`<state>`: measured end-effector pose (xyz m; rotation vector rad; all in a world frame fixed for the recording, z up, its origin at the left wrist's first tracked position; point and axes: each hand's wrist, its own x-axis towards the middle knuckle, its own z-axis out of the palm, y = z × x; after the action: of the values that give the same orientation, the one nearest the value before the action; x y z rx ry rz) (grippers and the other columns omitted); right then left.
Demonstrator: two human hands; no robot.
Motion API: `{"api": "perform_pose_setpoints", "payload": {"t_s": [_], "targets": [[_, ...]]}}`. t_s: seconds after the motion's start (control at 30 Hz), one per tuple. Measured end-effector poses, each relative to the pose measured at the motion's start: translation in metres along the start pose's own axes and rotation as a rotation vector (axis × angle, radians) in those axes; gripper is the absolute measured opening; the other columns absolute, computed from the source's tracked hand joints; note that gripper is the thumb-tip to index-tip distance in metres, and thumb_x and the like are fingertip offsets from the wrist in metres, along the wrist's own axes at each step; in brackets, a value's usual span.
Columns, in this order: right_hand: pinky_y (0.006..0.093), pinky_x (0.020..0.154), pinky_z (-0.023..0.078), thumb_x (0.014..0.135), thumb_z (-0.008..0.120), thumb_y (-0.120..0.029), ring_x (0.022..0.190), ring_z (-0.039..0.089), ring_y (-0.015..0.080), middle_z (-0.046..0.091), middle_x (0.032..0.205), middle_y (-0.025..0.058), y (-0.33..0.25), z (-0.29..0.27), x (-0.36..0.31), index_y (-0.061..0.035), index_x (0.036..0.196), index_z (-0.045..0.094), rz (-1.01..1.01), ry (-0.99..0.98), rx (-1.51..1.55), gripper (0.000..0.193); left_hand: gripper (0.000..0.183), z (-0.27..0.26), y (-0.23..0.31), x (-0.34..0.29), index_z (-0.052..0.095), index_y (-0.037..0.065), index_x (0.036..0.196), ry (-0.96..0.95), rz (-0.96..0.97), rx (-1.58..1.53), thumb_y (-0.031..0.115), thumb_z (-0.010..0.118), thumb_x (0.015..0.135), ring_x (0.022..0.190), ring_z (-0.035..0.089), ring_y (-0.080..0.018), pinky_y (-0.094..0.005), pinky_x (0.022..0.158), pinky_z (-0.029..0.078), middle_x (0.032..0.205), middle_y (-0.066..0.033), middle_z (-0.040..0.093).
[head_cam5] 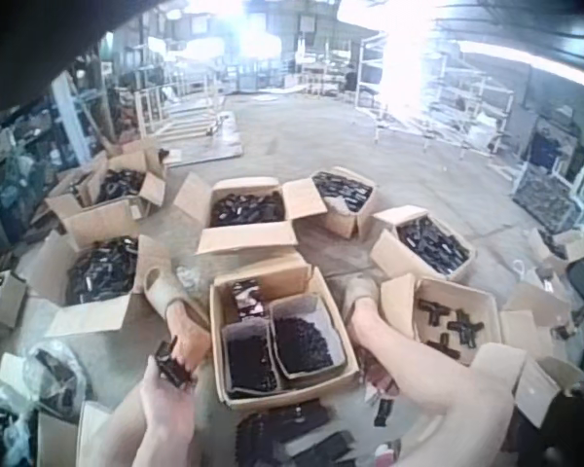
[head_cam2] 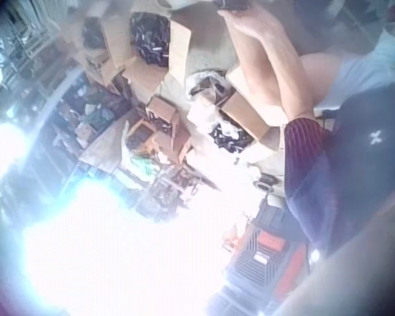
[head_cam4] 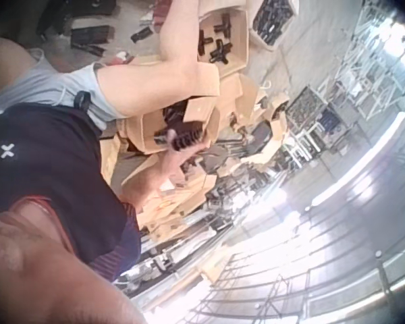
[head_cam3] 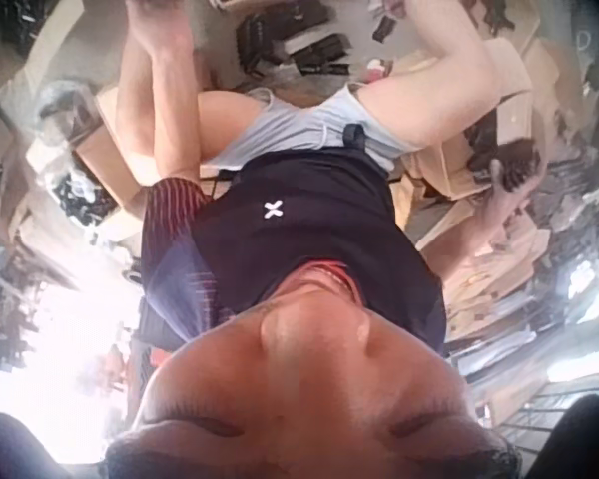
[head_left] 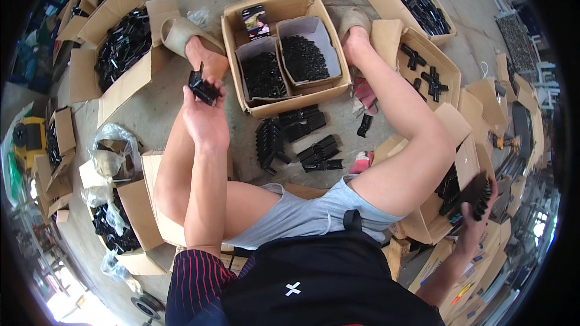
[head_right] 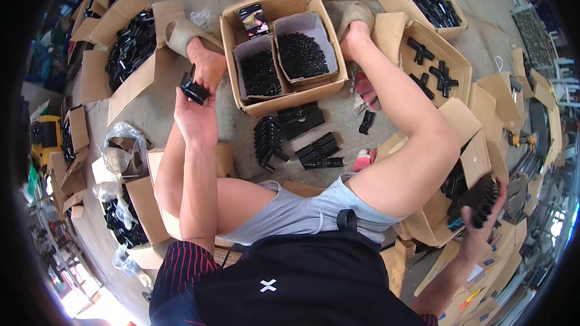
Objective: The person assembles black metal components by hand, joining two parts together and securing them by inserting a small screw into a pre-drilled hole.
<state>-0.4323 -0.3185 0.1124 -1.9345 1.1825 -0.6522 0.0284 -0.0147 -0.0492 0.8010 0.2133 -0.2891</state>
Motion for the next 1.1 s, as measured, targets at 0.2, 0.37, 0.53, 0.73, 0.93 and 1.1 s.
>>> {"api": "perform_pose_setpoints", "payload": {"t_s": [0.2, 0.37, 0.53, 0.73, 0.93, 1.1], "targets": [[0.0443, 0.107, 0.042, 0.056, 0.090, -0.020, 0.123, 0.050, 0.0309, 0.044, 0.133, 0.0161, -0.058, 0.241, -0.007, -0.0054, 0.143, 0.038, -0.176, -0.661, 0.150, 0.103, 0.039, -0.007, 0.019, -0.003, 0.055, 0.004, 0.123, -0.067, 0.028, -0.100, 0.040, 0.047, 0.108, 0.098, 0.062, -0.0168, -0.0323, 0.086, 0.051, 0.112, -0.0080, 0.065], [0.0504, 0.108, 0.042, 0.054, 0.088, -0.018, 0.123, 0.045, 0.0487, 0.041, 0.133, 0.0286, -0.049, 0.384, -0.039, -0.0118, 0.139, 0.041, -0.611, -0.872, -0.396, 0.097, 0.026, 0.008, 0.024, -0.008, 0.057, 0.009, 0.115, -0.095, 0.076, -0.083, 0.033, 0.055, 0.105, 0.092, 0.066, -0.0147, -0.0295, 0.082, 0.054, 0.108, -0.0057, 0.068], [0.0525, 0.108, 0.039, 0.069, 0.076, -0.011, 0.138, 0.038, 0.0426, 0.034, 0.153, 0.0251, -0.035, 0.438, -0.063, -0.0182, 0.148, 0.046, -0.915, -0.936, -0.650, 0.085, 0.022, -0.005, 0.032, -0.005, 0.053, 0.010, 0.110, -0.001, 0.079, -0.108, 0.029, 0.060, 0.103, 0.108, 0.067, -0.0191, -0.0347, 0.091, 0.057, 0.117, -0.0086, 0.068], [0.0489, 0.104, 0.042, 0.081, 0.064, -0.008, 0.133, 0.045, 0.0354, 0.052, 0.140, 0.0165, 0.004, 0.428, -0.063, -0.0167, 0.132, 0.062, -1.160, -0.911, -0.537, 0.052, 0.024, 0.006, 0.025, -0.007, 0.053, 0.009, 0.112, 0.021, -0.059, -0.080, 0.029, 0.061, 0.102, 0.110, 0.066, -0.0193, -0.0353, 0.095, 0.056, 0.118, -0.0094, 0.067], [0.0439, 0.093, 0.046, 0.082, 0.062, -0.015, 0.115, 0.054, 0.0280, 0.059, 0.118, 0.0072, 0.039, 0.424, -0.051, -0.0127, 0.108, 0.066, -1.300, -0.853, -0.349, 0.027, 0.028, 0.005, 0.004, -0.006, 0.051, 0.004, 0.116, -0.007, -0.086, -0.230, 0.023, 0.064, 0.100, 0.109, 0.066, -0.0204, -0.0345, 0.095, 0.058, 0.121, -0.0127, 0.066], [0.0417, 0.085, 0.046, 0.082, 0.062, -0.015, 0.101, 0.055, 0.0264, 0.057, 0.106, 0.0050, 0.039, 0.420, -0.059, -0.0144, 0.110, 0.063, -1.239, -0.854, -0.441, 0.028, 0.032, -0.002, -0.003, -0.005, 0.051, 0.005, 0.121, 0.041, -0.103, -0.084, 0.033, 0.053, 0.106, 0.110, 0.066, -0.0201, -0.0331, 0.093, 0.058, 0.123, -0.0113, 0.065]]}}
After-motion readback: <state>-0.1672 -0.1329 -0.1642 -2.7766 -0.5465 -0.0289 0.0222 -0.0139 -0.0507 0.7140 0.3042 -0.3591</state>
